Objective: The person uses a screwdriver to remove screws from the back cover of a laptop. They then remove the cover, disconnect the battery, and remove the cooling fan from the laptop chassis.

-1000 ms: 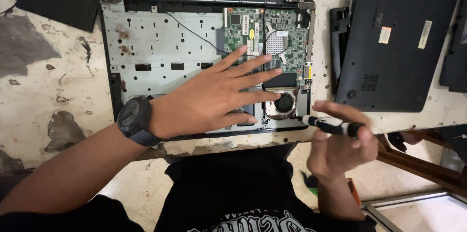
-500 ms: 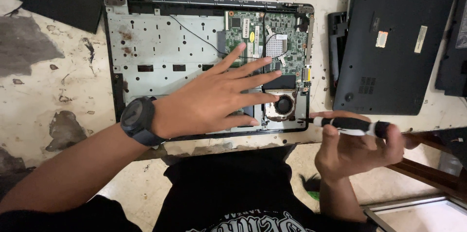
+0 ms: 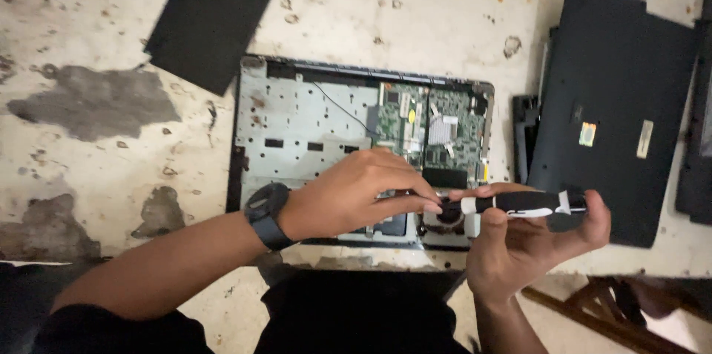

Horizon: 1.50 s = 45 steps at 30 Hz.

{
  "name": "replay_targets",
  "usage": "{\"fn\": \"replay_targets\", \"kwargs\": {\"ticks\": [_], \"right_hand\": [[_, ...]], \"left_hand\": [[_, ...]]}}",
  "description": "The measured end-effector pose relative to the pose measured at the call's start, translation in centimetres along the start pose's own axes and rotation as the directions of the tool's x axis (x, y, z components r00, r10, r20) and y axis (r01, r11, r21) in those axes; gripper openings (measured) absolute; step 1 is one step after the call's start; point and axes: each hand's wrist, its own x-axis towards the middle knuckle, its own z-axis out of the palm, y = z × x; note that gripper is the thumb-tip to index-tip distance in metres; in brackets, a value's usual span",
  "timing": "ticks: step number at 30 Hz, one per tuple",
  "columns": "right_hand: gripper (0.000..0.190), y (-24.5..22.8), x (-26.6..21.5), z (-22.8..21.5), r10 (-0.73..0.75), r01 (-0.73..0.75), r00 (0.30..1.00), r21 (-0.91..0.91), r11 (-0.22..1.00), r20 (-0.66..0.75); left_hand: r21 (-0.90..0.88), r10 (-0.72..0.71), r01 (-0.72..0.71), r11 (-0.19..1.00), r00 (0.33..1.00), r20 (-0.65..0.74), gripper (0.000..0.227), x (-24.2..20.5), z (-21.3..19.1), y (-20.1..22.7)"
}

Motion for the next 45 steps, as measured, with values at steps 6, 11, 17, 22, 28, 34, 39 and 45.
{"fn": "replay_targets", "kwargs": {"ticks": [6,11,17,22,28,34,39,45], "right_hand": [[0.062,0.2,0.7,0.9,0.041,-0.044,0.998,0.059,0.997,0.049],[0.057,0.6,1.1,0.5,0.032,-0.032,0.999,0.010,0.999,-0.033],[0.055,0.4,0.2,-4.4,0.007,-0.022,0.999,-0.332,0.943,-0.046],[0.065,4.2,-2.9,-8.4,0.021,-0.073,0.983,-0.282,0.957,-0.182],[0.030,2.4,-3.2,-7.8,0.306,-0.359,0.926,-0.257,0.898,-0.222],[0.059,0.4,-2.1,-6.4,0.240,-0.283,0.958,-0.365,0.887,-0.159],[0.067,0.7,-2.2,-6.7,0.294,-0.328,0.945,-0.385,0.863,-0.145],[0.062,4.7,-2.9,-8.6,-0.108,0.062,0.992,-0.502,0.863,-0.063]], "left_hand": [[-0.305,-0.188,0.197,0.932,0.980,0.061,0.026,-0.2,-0.5,0.1],[-0.278,-0.240,0.218,0.935,0.969,-0.048,0.019,0.2,-1.2,0.2],[0.104,-0.008,0.038,0.994,0.959,-0.282,0.037,0.1,-3.9,-0.3],[0.491,-0.047,0.234,0.839,0.930,-0.364,0.025,1.3,-10.3,-3.6],[0.495,-0.082,0.253,0.831,0.936,-0.341,0.036,1.9,-11.9,-9.1],[0.510,-0.167,0.338,0.791,0.921,-0.352,0.036,2.6,-11.3,-9.7],[0.458,-0.108,0.257,0.851,0.939,-0.326,0.037,2.2,-11.5,-9.7],[0.501,0.013,0.192,0.844,0.926,-0.377,0.024,2.4,-11.6,-4.9]]}}
